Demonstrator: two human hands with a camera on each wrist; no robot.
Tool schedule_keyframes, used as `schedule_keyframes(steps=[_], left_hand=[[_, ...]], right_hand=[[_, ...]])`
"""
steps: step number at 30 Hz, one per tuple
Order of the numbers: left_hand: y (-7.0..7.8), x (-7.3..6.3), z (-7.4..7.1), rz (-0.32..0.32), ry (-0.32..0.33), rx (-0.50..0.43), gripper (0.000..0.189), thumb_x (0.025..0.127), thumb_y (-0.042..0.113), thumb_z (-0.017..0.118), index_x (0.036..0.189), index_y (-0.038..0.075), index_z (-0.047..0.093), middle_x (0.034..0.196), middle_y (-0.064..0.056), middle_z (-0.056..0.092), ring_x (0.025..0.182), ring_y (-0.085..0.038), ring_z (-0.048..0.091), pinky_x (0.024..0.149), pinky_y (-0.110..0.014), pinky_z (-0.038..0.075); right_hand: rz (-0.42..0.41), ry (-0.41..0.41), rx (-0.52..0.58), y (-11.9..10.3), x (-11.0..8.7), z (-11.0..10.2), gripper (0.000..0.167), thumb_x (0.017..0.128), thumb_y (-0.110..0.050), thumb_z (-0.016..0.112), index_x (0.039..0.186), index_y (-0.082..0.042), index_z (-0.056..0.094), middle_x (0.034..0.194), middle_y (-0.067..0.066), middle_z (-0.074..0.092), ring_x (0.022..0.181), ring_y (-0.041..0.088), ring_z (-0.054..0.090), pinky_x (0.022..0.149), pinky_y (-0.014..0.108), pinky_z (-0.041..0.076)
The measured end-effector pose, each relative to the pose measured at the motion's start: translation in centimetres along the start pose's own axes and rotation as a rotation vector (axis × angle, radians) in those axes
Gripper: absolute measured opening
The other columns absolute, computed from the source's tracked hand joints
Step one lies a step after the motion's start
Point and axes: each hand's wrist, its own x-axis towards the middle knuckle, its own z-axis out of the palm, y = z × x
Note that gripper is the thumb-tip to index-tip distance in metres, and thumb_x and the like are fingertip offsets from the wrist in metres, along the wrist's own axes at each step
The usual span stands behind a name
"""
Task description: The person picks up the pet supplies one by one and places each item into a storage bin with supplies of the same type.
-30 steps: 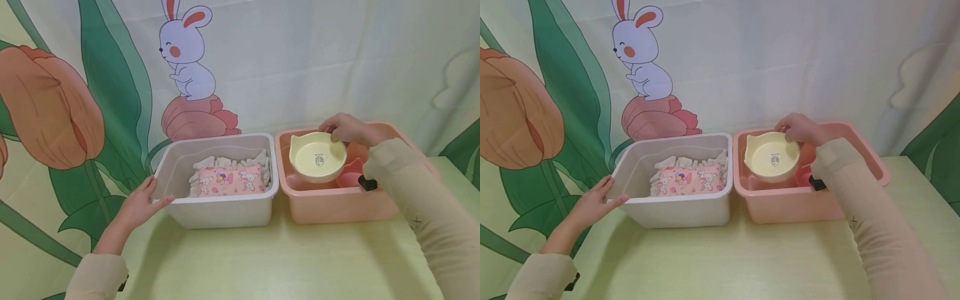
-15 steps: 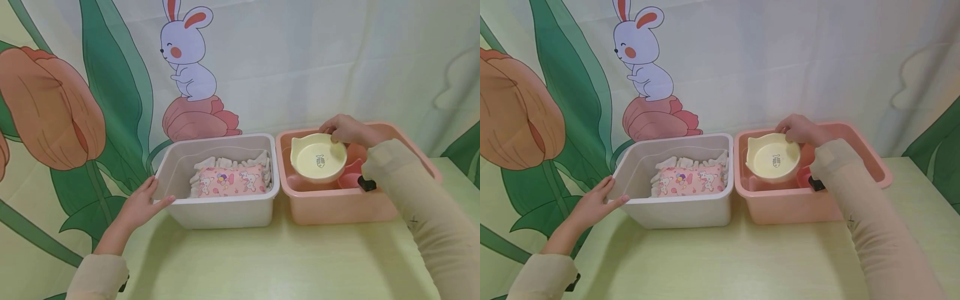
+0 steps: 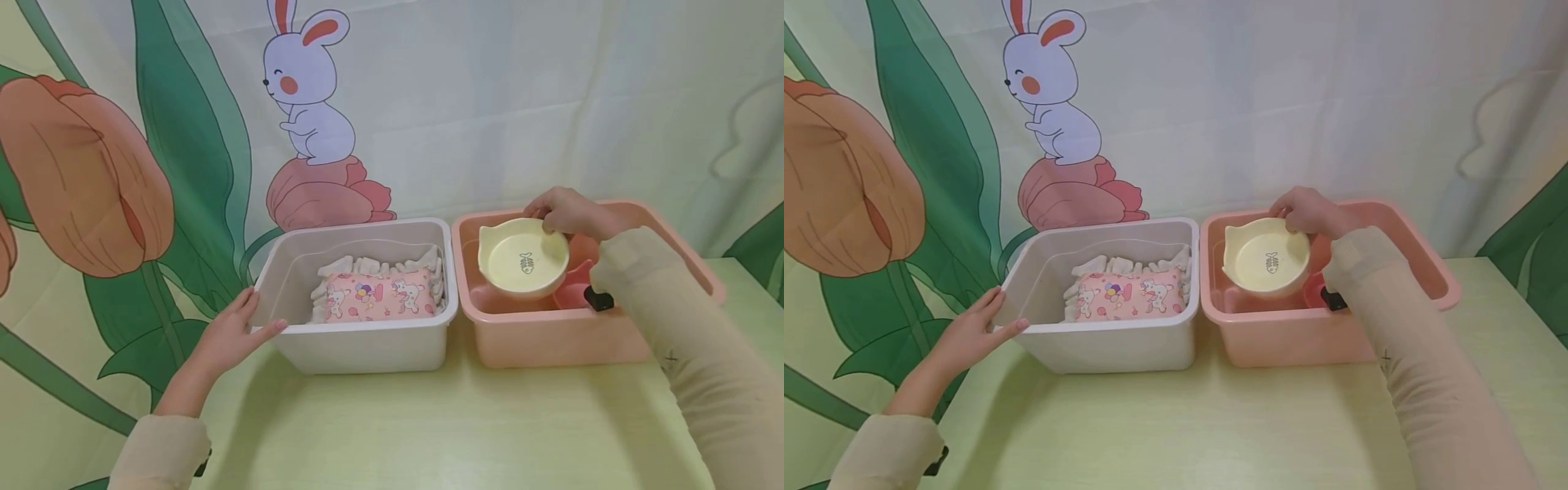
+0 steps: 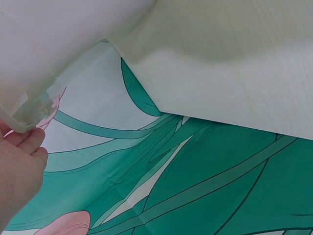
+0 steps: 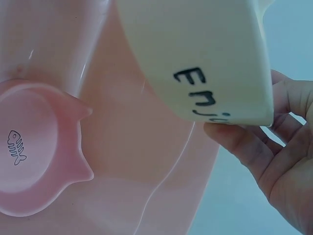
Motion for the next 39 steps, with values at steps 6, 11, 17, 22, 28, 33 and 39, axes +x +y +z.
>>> schedule_keyframes(steps=[6,11,17,22,28,33,39], left_hand=[[-0.2,0.1,0.2,0.015,0.011,0.006,0.088,0.082,0.059,0.045,0.140,0.000,0.014,0.147,-0.021,0.012,0.127,-0.046,0.024,0.094,-0.062,0.028],[-0.2,0.2,0.2,0.012,0.008,0.002,0.089,0.082,0.059,0.045,0.140,0.000,0.013,0.147,-0.020,0.011,0.128,-0.045,0.023,0.095,-0.062,0.027],[-0.2,0.2,0.2,0.014,0.013,0.004,0.088,0.082,0.059,0.045,0.140,0.000,0.014,0.146,-0.021,0.012,0.127,-0.046,0.025,0.094,-0.062,0.029],[-0.2,0.2,0.2,0.016,0.016,0.004,0.088,0.082,0.059,0.045,0.140,0.000,0.015,0.146,-0.021,0.013,0.127,-0.045,0.025,0.095,-0.062,0.028],[-0.2,0.2,0.2,0.003,0.003,0.001,0.089,0.082,0.060,0.044,0.141,0.001,0.013,0.147,-0.020,0.011,0.128,-0.045,0.023,0.095,-0.062,0.027],[-0.2,0.1,0.1,0.007,0.005,0.007,0.089,0.082,0.060,0.044,0.140,0.000,0.014,0.147,-0.020,0.011,0.128,-0.045,0.022,0.096,-0.062,0.027],[-0.2,0.0,-0.1,0.007,0.003,0.000,0.089,0.082,0.059,0.045,0.140,0.001,0.013,0.147,-0.020,0.011,0.129,-0.045,0.021,0.096,-0.062,0.026]], right_hand=[[-0.014,-0.006,-0.003,0.1,0.3,0.2,0.040,0.080,0.006,0.047,0.120,0.002,0.052,0.105,0.023,0.053,0.072,0.025,0.056,0.060,0.033,0.054],[-0.030,-0.008,-0.011,0.1,0.6,0.2,0.039,0.080,0.007,0.047,0.118,0.003,0.053,0.103,0.023,0.053,0.069,0.024,0.056,0.058,0.033,0.054],[-0.030,-0.003,-0.023,0.2,1.0,0.4,0.039,0.080,0.007,0.047,0.118,0.003,0.053,0.104,0.024,0.053,0.070,0.025,0.056,0.057,0.031,0.054],[-0.034,-0.001,-0.028,0.3,1.3,0.5,0.040,0.080,0.007,0.047,0.120,0.003,0.052,0.106,0.025,0.053,0.072,0.025,0.056,0.057,0.032,0.054],[-0.048,0.001,-0.046,0.2,1.6,0.7,0.040,0.079,0.007,0.047,0.119,0.003,0.052,0.107,0.025,0.053,0.070,0.025,0.056,0.057,0.032,0.053],[-0.038,-0.007,-0.049,0.3,1.8,0.9,0.041,0.079,0.007,0.047,0.120,0.004,0.051,0.107,0.025,0.053,0.070,0.025,0.056,0.056,0.031,0.053],[-0.038,-0.018,-0.061,0.5,2.0,1.2,0.043,0.078,0.008,0.045,0.120,0.005,0.050,0.108,0.026,0.053,0.073,0.026,0.055,0.055,0.031,0.053]])
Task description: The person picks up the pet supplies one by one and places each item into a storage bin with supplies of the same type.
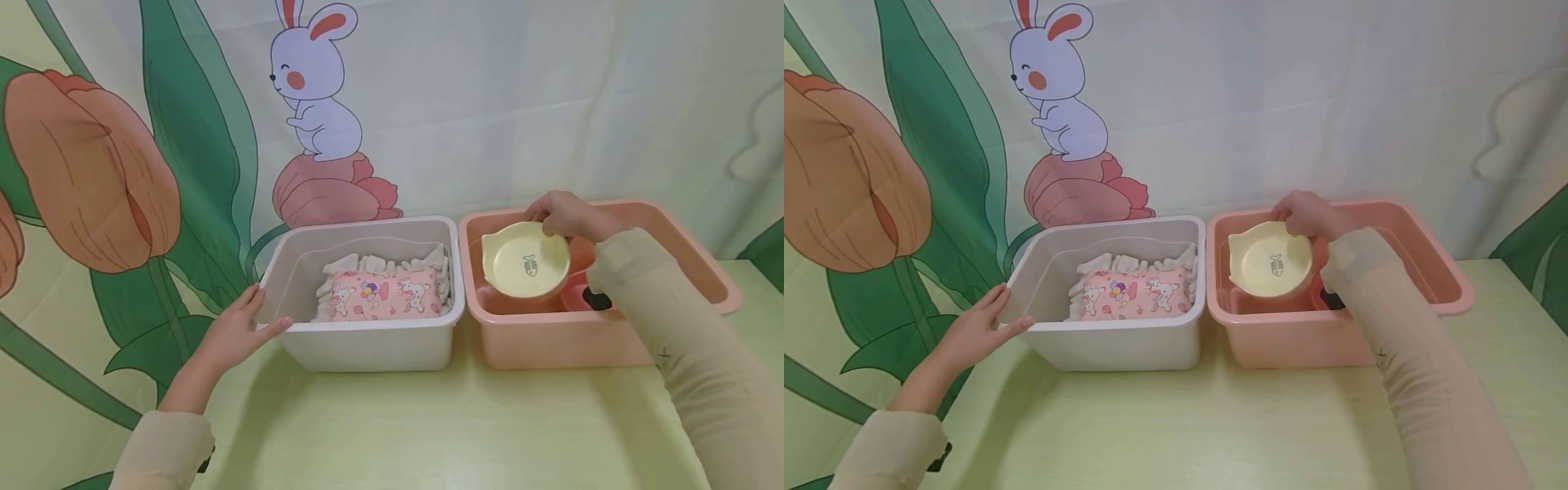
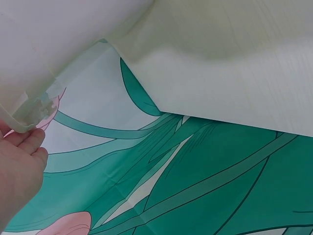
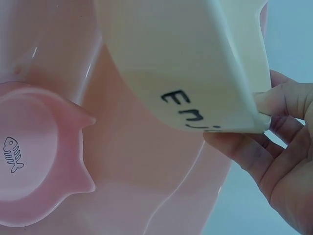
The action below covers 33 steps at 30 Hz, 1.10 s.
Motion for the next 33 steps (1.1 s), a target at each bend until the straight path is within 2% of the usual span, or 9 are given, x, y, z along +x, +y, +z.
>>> schedule_keyframes(steps=[9,18,22,29,33], left_hand=[[0.0,0.0,0.0,0.002,0.003,0.006,0.089,0.082,0.059,0.045,0.140,0.001,0.013,0.147,-0.020,0.011,0.128,-0.045,0.023,0.095,-0.062,0.028],[-0.1,0.0,0.0,-0.007,-0.006,0.010,0.090,0.081,0.061,0.044,0.141,0.002,0.012,0.147,-0.019,0.010,0.129,-0.045,0.021,0.095,-0.062,0.027],[-0.1,0.0,0.0,-0.011,-0.007,0.007,0.090,0.081,0.061,0.044,0.141,0.002,0.012,0.147,-0.019,0.010,0.129,-0.045,0.021,0.095,-0.062,0.027],[-0.1,0.1,0.0,-0.019,-0.008,0.001,0.091,0.080,0.062,0.044,0.141,0.002,0.012,0.147,-0.019,0.010,0.128,-0.045,0.021,0.094,-0.063,0.028],[-0.1,0.1,0.0,-0.016,-0.005,0.002,0.091,0.081,0.061,0.045,0.141,0.002,0.013,0.147,-0.019,0.011,0.128,-0.045,0.021,0.094,-0.062,0.028]], right_hand=[[-0.027,-0.032,0.014,0.5,0.3,0.3,0.044,0.076,0.011,0.040,0.116,0.003,0.054,0.100,0.021,0.055,0.062,0.021,0.051,0.050,0.029,0.048],[-0.022,-0.030,-0.014,0.6,0.6,0.5,0.043,0.076,0.011,0.042,0.117,0.003,0.054,0.103,0.021,0.055,0.073,0.025,0.051,0.054,0.029,0.049],[-0.010,-0.023,-0.026,0.7,0.8,0.7,0.042,0.077,0.010,0.044,0.116,0.003,0.054,0.101,0.021,0.055,0.071,0.024,0.052,0.053,0.028,0.050],[0.015,-0.032,0.024,1.3,1.2,1.2,0.044,0.078,0.010,0.043,0.120,0.003,0.051,0.111,0.024,0.052,0.077,0.026,0.052,0.055,0.030,0.051],[0.013,-0.036,0.034,1.4,1.3,1.4,0.044,0.078,0.010,0.042,0.120,0.002,0.052,0.110,0.023,0.052,0.074,0.025,0.053,0.054,0.029,0.051]])
